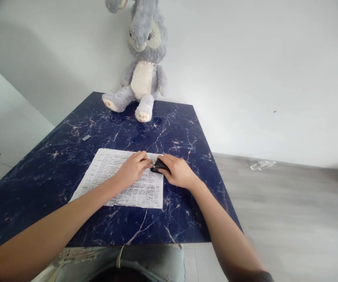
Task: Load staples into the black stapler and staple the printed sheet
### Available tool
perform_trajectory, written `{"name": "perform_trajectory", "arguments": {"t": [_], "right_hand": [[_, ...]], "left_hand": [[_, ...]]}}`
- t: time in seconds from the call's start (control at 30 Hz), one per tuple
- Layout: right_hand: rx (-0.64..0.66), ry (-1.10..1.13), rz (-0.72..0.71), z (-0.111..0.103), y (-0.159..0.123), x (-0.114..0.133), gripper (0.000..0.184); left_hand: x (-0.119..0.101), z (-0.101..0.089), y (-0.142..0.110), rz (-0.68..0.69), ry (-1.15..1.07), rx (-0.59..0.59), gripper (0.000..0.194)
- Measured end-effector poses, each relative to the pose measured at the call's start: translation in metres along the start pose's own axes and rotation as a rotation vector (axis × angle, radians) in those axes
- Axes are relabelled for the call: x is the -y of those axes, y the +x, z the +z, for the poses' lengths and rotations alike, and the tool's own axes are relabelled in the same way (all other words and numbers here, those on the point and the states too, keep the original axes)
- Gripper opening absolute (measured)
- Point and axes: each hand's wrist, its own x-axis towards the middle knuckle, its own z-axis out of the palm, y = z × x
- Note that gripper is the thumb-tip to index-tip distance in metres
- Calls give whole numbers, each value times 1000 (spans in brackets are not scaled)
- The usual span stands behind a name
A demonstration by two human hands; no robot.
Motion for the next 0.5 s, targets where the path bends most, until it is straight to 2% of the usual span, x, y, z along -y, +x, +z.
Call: {"name": "perform_trajectory", "arguments": {"t": [0.13, 0.5], "right_hand": [[-16, 10, -14, 2, 0, -1, 30], [-14, -14, -43, 2, 0, -3, 30]], "left_hand": [[1, 2, 1, 20, -27, -16, 24], [3, -3, 1, 19, -37, 30, 22]]}}
